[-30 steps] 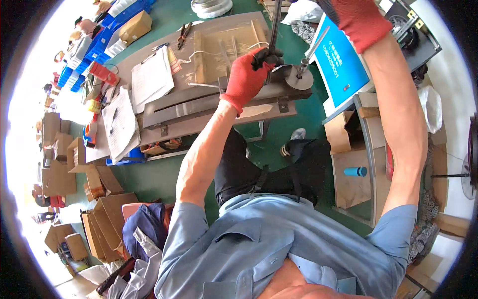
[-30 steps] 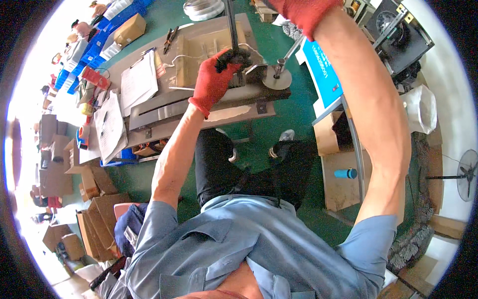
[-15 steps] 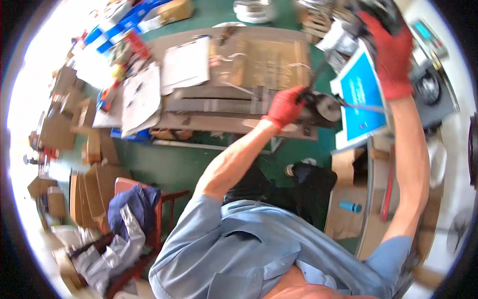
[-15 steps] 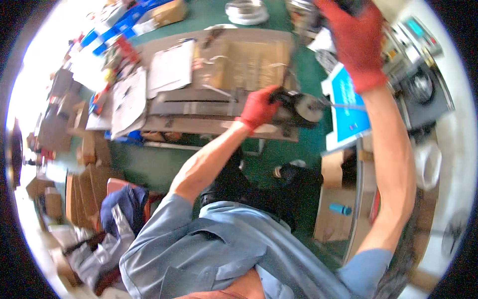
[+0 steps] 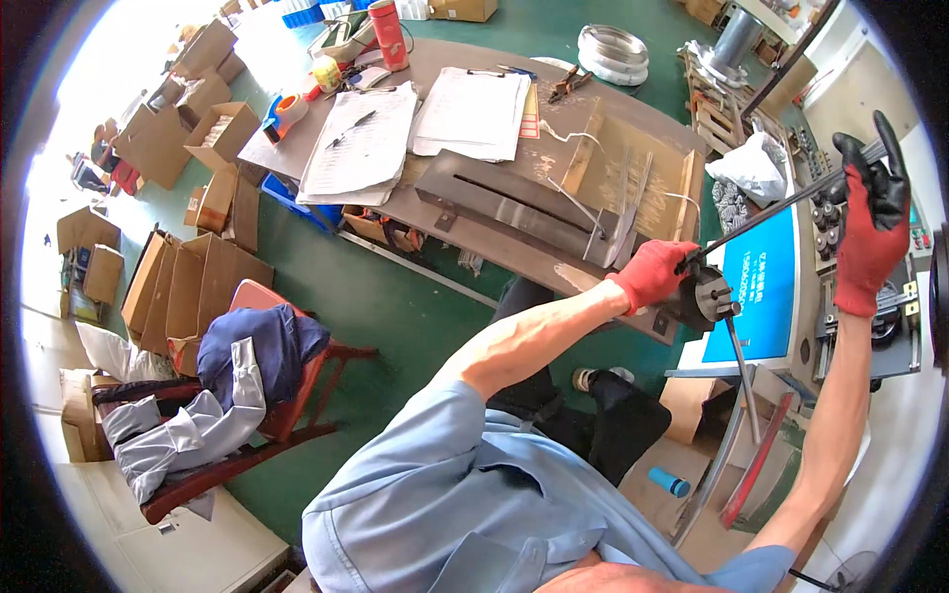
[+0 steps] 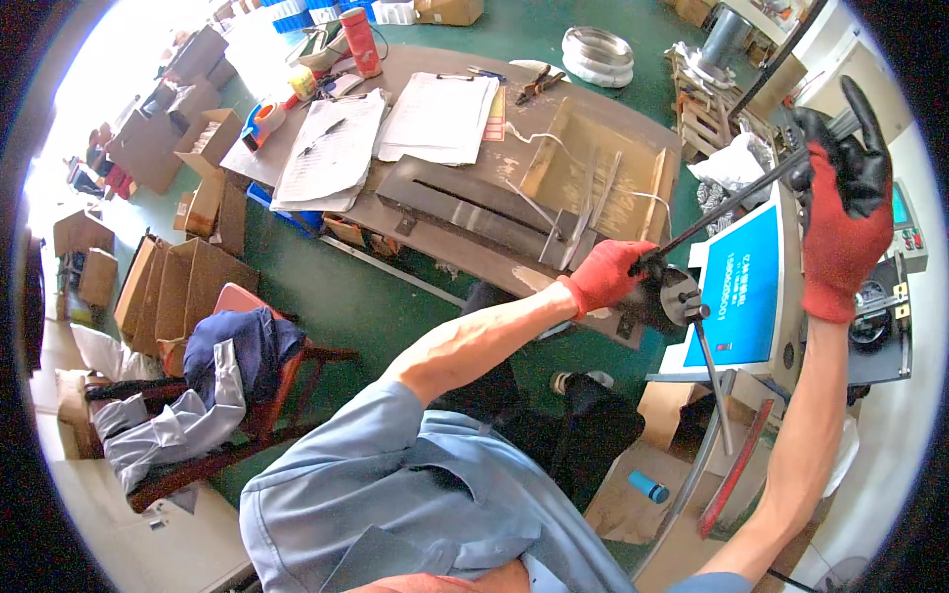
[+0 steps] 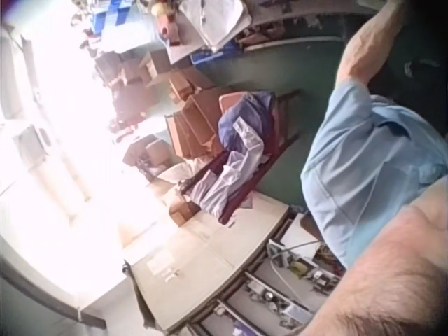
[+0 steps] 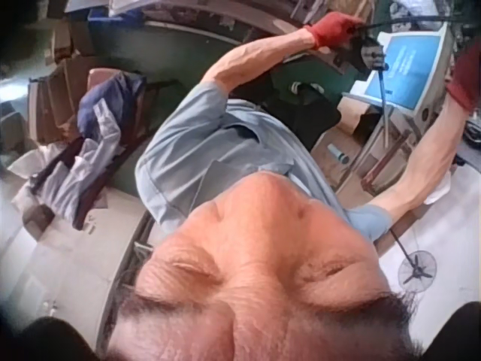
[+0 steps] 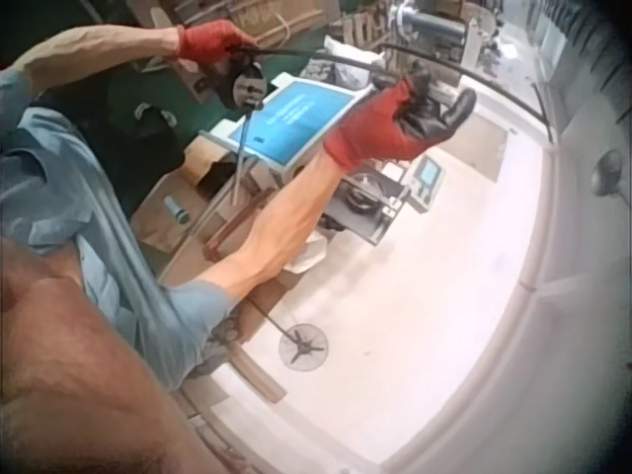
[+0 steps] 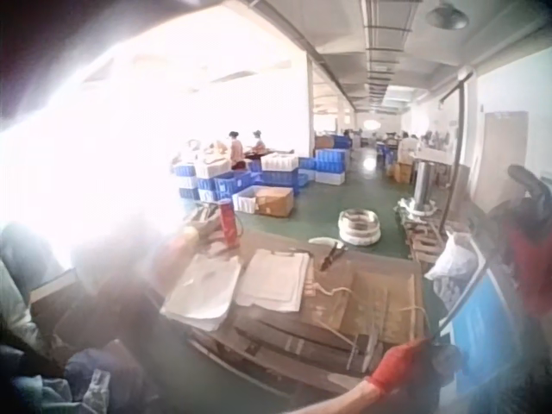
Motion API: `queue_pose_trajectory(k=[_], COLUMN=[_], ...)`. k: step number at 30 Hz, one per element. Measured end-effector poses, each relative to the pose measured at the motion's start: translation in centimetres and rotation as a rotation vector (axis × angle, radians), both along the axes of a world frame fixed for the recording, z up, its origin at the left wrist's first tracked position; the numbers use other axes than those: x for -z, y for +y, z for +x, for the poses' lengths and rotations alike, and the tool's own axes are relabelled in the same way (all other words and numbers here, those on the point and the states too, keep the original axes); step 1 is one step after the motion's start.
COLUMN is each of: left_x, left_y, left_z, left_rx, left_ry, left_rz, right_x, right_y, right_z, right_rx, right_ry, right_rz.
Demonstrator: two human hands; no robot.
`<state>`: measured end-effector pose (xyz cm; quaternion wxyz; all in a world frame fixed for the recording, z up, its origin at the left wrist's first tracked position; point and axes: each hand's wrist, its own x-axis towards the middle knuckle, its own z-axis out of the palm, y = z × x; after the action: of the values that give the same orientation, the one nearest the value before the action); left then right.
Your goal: The person uses a bench-mounted cutting machine to cut long metal rods into shorter segments. They repeatedly pick up a rod, position it in the machine's guide, and operate the lever to perform the cut. The cut pieces are placed into a cardboard box on the floor.
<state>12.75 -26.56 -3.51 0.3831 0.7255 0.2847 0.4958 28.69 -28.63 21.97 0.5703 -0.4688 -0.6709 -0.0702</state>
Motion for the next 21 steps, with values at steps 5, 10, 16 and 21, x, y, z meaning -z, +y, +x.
queue_pose_trajectory(k=[5, 10, 16, 21], left_x=[0.6, -0.1, 1.1, -0.4], left_y=[-0.1, -0.1, 0.1, -1.2], left_z=[0.4, 0.5, 1.0, 1.6], left_rx=[-0.034, -0.017, -0.026, 0.084], left_ry=[0.019, -0.039, 0.005, 0.011], left_rz=[0.011, 0.053, 0.026, -0.013], right_x=[0.3, -0.7, 0.3, -1.6], right_y=[-0.1, -0.9, -1.9, -3.0], right_z=[0.2, 1.2, 0.9, 1.7], right_rx=[0.078, 0.065, 0.153, 0.172], right_ry=[-0.070, -0.134, -0.127, -0.198], right_rz=[-0.014, 0.083, 0.006, 0.052])
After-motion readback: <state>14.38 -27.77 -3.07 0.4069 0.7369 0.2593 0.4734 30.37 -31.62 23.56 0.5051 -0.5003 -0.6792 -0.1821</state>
